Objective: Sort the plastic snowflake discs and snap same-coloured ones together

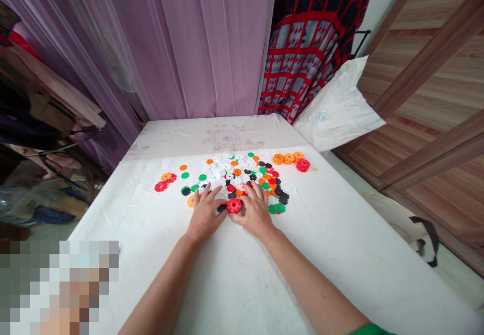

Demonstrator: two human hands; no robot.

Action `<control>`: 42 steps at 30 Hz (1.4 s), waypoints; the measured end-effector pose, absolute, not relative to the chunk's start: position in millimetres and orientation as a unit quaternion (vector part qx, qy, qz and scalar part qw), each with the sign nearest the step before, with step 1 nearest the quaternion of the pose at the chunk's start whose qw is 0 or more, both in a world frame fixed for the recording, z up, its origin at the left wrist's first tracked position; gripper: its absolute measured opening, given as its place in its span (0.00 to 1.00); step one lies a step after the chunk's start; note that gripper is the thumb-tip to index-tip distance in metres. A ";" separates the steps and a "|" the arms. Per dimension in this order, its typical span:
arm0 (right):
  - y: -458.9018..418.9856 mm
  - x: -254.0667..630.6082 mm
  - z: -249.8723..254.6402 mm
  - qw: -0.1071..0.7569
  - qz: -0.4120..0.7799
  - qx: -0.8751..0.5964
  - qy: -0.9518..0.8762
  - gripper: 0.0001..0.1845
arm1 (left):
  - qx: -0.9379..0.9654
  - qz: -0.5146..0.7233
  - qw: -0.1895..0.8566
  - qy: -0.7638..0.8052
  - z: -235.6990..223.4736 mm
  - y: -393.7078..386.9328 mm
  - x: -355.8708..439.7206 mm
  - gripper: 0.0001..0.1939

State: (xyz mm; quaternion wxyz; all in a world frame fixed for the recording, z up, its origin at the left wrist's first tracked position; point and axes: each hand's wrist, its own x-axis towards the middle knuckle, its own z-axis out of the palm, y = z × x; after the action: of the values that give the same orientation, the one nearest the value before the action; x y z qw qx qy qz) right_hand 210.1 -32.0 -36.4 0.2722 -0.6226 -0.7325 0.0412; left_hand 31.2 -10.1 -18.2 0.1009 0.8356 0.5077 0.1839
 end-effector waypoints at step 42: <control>8.8 396.2 -35.3 0.179 -0.026 -0.846 -0.502 0.17 | 0.807 0.300 0.036 0.508 -53.1 5.7 6.4 0.16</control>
State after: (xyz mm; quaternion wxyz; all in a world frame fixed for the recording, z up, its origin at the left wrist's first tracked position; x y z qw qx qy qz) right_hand 396.2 8.8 -35.3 0.1787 -0.8458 -0.5020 -0.0262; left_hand 6.4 5.7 -53.1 0.0356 0.8065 0.5080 0.3003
